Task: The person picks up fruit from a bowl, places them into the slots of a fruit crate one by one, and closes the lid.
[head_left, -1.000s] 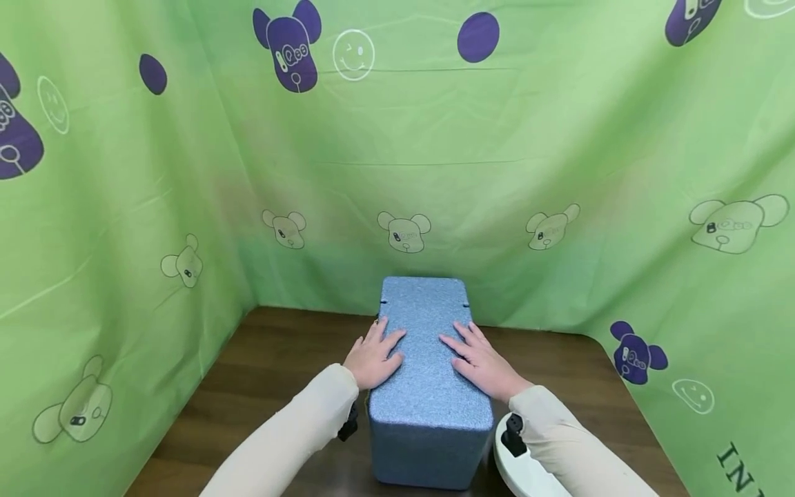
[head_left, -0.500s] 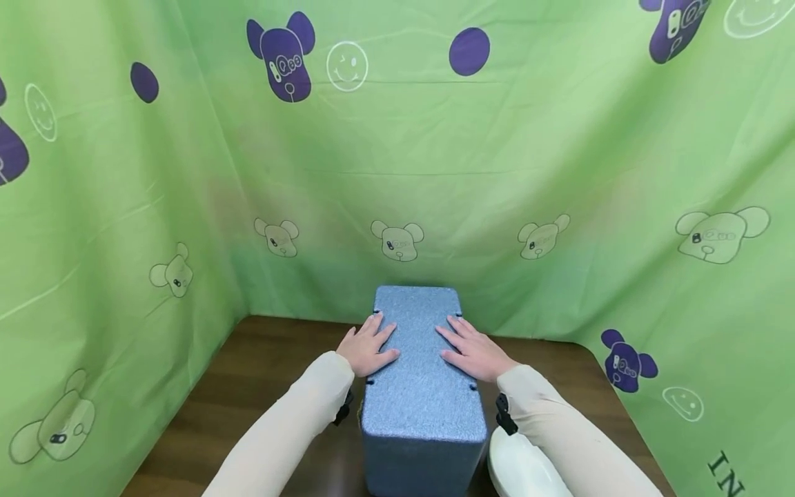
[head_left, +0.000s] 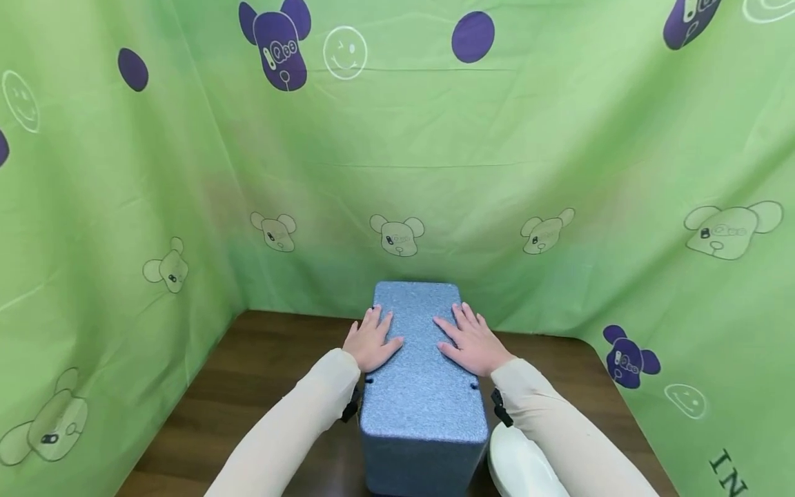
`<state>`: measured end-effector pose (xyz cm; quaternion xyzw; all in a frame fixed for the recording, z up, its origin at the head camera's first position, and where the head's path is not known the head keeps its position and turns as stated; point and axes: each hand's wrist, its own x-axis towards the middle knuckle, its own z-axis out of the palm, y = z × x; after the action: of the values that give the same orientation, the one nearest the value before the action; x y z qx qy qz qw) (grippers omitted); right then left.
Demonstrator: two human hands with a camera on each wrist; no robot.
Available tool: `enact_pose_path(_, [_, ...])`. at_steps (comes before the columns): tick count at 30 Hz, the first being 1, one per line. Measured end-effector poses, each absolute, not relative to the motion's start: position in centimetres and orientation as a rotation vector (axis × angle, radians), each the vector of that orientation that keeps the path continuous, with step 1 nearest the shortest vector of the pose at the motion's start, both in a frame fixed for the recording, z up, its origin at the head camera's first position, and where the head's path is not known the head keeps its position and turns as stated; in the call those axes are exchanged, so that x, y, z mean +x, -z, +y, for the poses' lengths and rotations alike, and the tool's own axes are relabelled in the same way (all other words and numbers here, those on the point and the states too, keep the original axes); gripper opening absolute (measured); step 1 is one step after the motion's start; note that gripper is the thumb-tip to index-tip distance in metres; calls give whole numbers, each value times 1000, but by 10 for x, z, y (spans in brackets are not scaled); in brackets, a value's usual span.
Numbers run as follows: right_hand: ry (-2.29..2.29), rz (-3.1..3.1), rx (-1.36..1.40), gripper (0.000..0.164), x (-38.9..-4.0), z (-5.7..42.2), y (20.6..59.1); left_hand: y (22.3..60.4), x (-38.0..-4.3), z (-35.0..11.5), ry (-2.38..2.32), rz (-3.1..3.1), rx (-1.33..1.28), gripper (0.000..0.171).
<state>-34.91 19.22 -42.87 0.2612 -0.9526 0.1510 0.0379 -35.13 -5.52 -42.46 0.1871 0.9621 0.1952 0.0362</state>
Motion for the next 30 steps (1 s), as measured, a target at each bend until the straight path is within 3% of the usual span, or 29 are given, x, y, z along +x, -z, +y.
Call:
enact_pose_path(18, [-398,-2924,809,55,-351,191,432,431,-352,-56,-455,3010,611,71])
enact_pose_path(30, [-638,-2922,784,56,-352,191,435,438,-353,-58,-682,2990,565,71])
